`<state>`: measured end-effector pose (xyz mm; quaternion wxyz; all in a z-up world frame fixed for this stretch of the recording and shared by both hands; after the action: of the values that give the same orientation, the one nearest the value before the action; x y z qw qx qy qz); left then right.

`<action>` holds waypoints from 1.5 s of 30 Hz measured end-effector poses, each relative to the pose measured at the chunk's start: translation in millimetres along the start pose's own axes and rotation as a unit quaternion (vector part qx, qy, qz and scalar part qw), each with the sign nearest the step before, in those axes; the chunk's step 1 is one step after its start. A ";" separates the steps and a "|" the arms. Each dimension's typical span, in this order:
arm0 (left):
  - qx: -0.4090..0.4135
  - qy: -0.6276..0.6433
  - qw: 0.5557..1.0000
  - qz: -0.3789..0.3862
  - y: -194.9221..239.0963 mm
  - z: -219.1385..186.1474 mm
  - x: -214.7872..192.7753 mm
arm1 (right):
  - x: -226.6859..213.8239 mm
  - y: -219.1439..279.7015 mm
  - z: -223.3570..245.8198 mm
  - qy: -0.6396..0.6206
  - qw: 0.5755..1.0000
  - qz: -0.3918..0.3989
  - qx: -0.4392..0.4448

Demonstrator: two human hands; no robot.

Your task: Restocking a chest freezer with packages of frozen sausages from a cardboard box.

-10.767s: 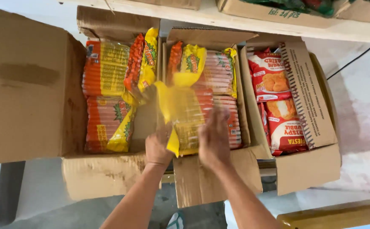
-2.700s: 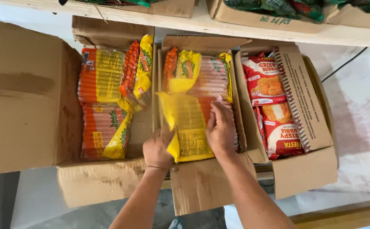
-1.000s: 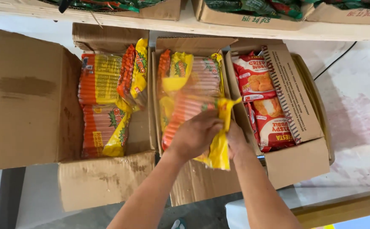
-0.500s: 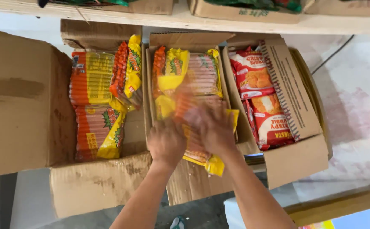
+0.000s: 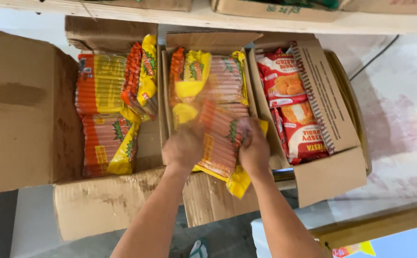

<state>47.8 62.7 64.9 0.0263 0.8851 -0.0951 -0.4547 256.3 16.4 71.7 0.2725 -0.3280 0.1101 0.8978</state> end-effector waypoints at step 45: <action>0.006 0.605 0.644 0.468 48.5 -134.6 39.1 | -142.4 135.4 -91.8 -0.571 0.770 -0.039 0.282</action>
<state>172.1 2.3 118.8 0.2818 0.8008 -0.4625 0.2557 319.5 -189.5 96.9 0.3999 0.3327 0.1700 0.8369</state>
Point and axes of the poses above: each hand's wrist, its own y-axis away from the middle knuckle, its own x-axis out of the palm, z = x × y, the point moved 4 cm from there along -y, towards the middle knuckle, and after that the axes turned 14 degrees about x, right-handed, at the moved point
